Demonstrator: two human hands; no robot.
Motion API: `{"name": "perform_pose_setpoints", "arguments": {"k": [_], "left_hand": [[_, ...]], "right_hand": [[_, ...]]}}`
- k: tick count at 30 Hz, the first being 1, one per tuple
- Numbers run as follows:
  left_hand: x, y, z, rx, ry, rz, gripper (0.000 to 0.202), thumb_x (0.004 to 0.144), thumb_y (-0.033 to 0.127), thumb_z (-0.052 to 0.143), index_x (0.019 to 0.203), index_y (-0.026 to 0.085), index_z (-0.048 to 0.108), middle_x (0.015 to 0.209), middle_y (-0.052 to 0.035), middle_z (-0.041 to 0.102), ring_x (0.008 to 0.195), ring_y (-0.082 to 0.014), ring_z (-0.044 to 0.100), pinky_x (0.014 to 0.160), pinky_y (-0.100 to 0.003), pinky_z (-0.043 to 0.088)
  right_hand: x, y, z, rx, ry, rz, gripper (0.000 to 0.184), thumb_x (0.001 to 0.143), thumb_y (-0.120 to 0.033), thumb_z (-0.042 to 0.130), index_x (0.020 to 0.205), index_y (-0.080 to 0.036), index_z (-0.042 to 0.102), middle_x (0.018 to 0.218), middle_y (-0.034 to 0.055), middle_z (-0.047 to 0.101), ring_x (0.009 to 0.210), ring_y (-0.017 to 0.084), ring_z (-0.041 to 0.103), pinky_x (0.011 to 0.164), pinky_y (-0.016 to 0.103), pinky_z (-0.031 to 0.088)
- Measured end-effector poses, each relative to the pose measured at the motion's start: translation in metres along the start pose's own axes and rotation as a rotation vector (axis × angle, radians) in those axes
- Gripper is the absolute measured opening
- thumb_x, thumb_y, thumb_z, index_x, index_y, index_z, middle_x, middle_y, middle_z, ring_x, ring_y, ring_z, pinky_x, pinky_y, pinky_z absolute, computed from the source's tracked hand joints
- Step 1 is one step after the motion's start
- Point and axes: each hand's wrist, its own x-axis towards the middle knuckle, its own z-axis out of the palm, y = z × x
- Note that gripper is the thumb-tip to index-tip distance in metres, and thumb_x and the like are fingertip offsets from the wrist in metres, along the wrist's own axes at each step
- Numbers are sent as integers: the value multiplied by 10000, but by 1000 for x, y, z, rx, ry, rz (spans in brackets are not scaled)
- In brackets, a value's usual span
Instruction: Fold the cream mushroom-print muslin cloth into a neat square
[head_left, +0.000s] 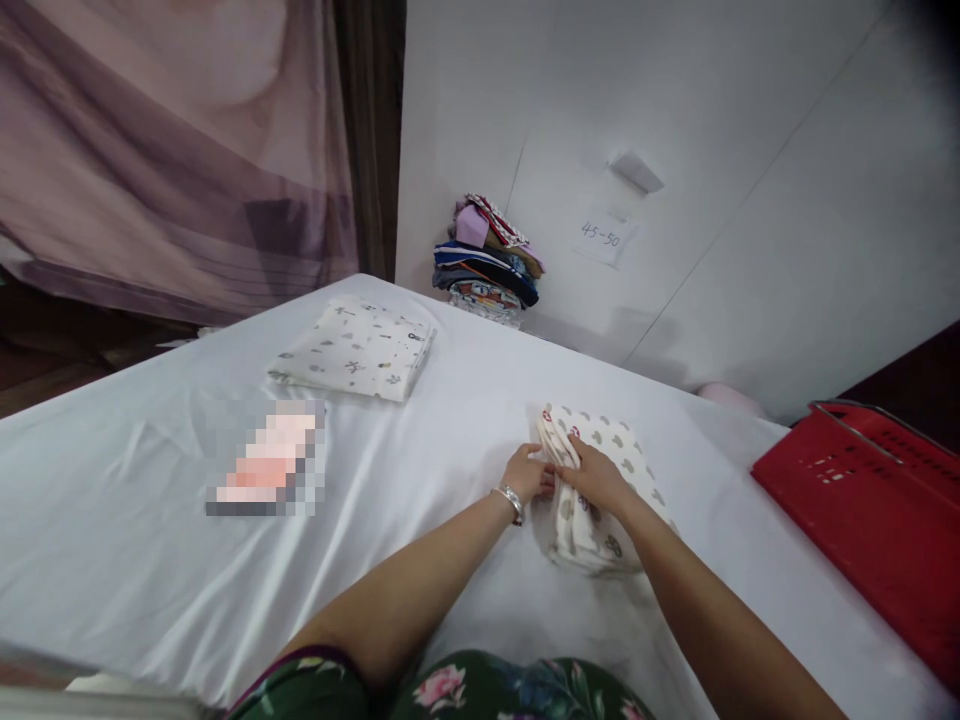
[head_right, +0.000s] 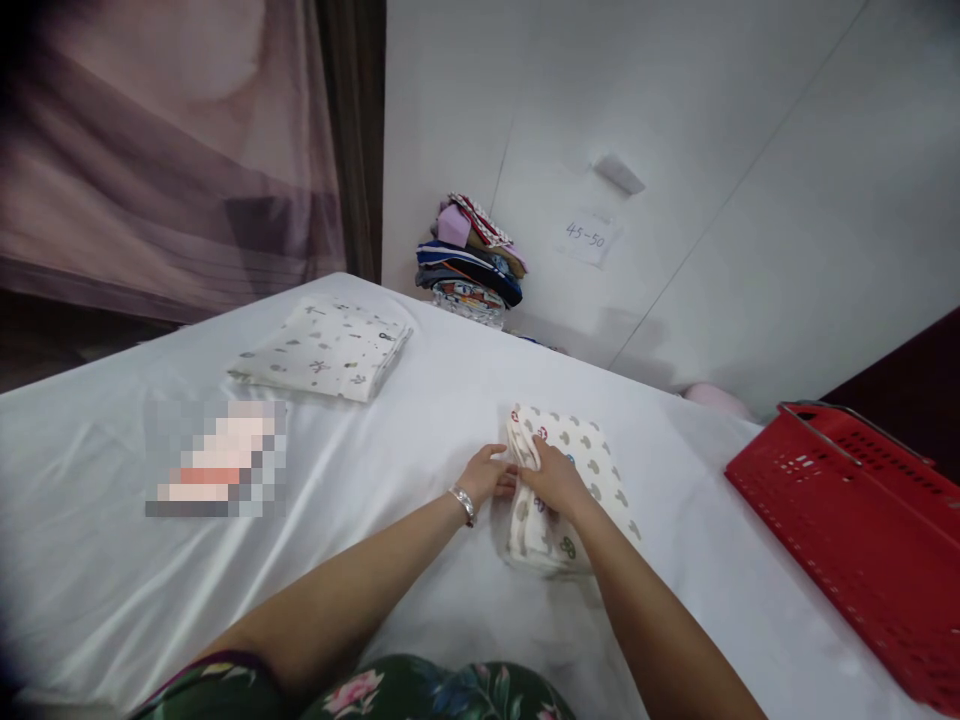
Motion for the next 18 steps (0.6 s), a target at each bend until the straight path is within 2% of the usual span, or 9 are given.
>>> {"name": "perform_pose_setpoints", "arguments": {"k": [3,7,12,18], "left_hand": [[-4,1,0,-38,-32,-17,498,741,93,524,1201,155,343,675,-1,615,528,-111,603,613,-276,525],[-5,1,-1,-53,-41,-38,509,734,130,583,1183,136,343,714,-20,627,547,-114,613,628,-280,524],[-4,1,-2,-45,-35,-53,466,743,110,573,1153,128,353,711,-28,622,527,-108,599,595,-267,517],[-2,2,-1,59,3,-48,380,759,79,500,1121,131,398,711,-21,607,518,-94,577,559,-251,516]], "right_hand": [[0,16,-1,288,38,42,624,686,-283,530,1287,-140,441,1224,95,539,1073,240,519,908,334,384],[-4,27,0,563,33,84,579,688,-279,527,1249,-146,476,1110,62,613,950,209,586,841,318,443],[-5,24,1,618,51,98,586,676,-295,574,1238,-151,489,1109,73,616,956,224,584,834,328,453],[-7,20,1,640,25,86,540,696,-388,591,1178,-151,538,1058,68,631,901,217,593,772,302,462]]}}
